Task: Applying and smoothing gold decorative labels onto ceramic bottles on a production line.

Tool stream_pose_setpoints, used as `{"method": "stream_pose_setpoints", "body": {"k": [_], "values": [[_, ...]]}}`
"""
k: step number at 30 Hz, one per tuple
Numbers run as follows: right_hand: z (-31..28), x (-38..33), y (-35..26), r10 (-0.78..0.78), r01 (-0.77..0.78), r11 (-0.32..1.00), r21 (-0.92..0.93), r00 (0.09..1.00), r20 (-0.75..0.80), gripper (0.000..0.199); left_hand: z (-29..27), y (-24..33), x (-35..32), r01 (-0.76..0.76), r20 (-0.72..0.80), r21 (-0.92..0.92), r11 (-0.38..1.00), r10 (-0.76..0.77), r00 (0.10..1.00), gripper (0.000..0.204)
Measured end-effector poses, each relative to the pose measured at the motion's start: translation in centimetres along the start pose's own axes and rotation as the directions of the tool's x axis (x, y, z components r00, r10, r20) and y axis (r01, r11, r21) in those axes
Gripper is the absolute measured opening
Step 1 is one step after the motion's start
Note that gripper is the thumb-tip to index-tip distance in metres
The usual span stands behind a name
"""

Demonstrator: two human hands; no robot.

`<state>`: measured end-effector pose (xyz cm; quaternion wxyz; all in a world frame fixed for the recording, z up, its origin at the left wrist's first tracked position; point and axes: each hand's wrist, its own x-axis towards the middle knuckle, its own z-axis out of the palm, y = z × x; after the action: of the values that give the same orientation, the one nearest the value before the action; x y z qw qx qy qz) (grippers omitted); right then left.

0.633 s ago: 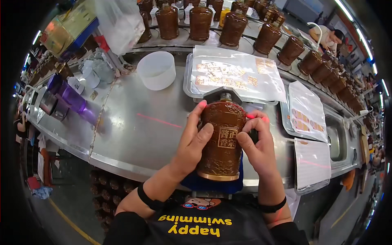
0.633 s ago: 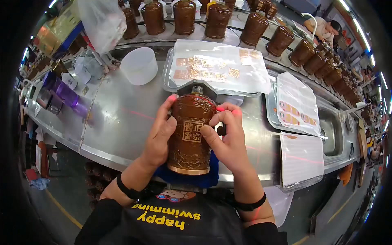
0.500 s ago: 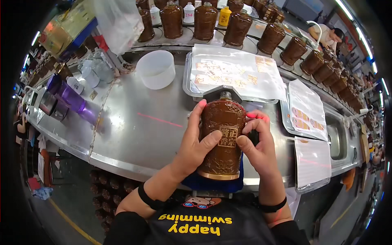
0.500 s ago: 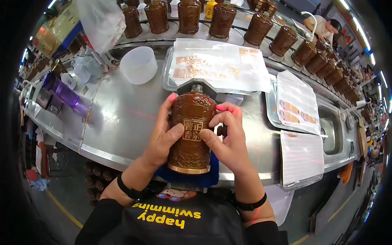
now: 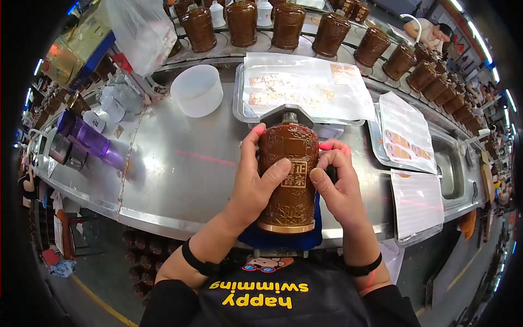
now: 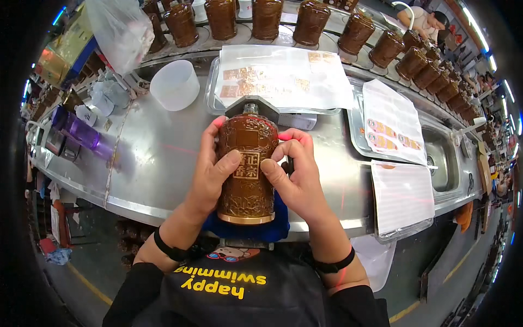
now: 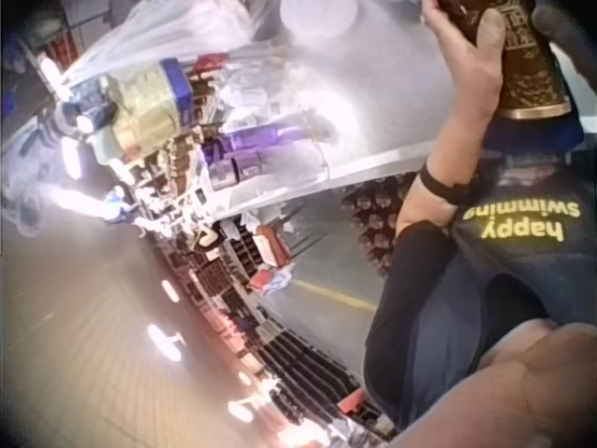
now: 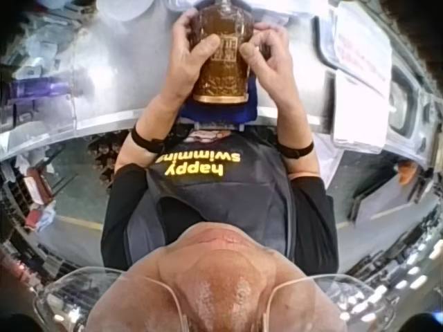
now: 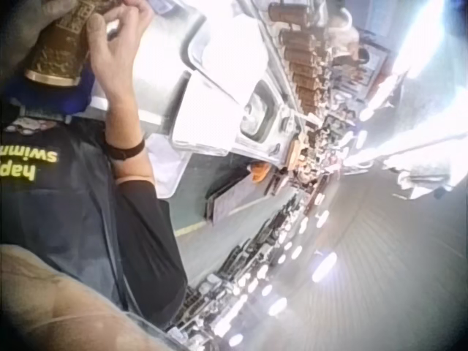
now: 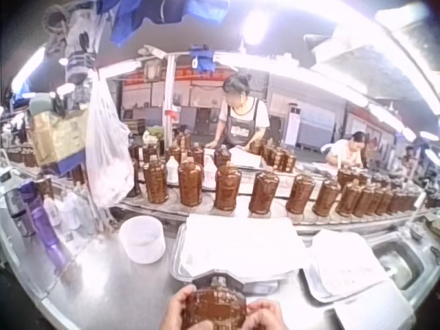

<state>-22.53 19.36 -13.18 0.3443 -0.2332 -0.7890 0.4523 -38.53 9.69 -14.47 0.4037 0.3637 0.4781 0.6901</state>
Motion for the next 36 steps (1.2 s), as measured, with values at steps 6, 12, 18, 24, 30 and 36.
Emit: {"method": "stream_pose_setpoints", "body": {"k": [6,12,18,24,30,36], "values": [[0.11,0.05,-0.24,0.03,-0.03,1.0,-0.008,1.0,-0.001,0.029,0.04,0.17,-0.06,0.013,0.011,-0.026,1.0,-0.012,1.0,0.073],[0.08,0.27,-0.16,-0.063,0.064,0.992,-0.109,0.998,0.006,0.036,-0.54,0.24,-0.14,0.04,0.052,-0.141,0.989,-0.033,0.998,0.081],[0.17,0.14,-0.42,-0.054,0.053,0.991,-0.127,0.999,-0.006,0.042,-0.46,0.15,-0.58,0.034,0.095,-0.056,0.998,-0.028,0.995,0.09],[0.11,0.04,-0.28,-0.04,0.039,0.996,-0.077,0.999,-0.001,0.041,-0.38,-0.08,-0.63,0.012,0.104,-0.024,1.0,-0.01,0.994,0.09],[0.06,0.06,-0.12,-0.062,0.061,0.994,-0.089,0.998,-0.005,0.035,-0.3,-0.05,-0.7,0.011,0.079,-0.048,0.999,-0.007,0.997,0.089],[0.23,-0.08,-0.3,0.029,-0.03,0.998,-0.059,0.999,-0.021,0.03,-0.27,-0.19,-0.72,0.005,0.077,-0.043,0.999,-0.002,0.997,0.089]]}}
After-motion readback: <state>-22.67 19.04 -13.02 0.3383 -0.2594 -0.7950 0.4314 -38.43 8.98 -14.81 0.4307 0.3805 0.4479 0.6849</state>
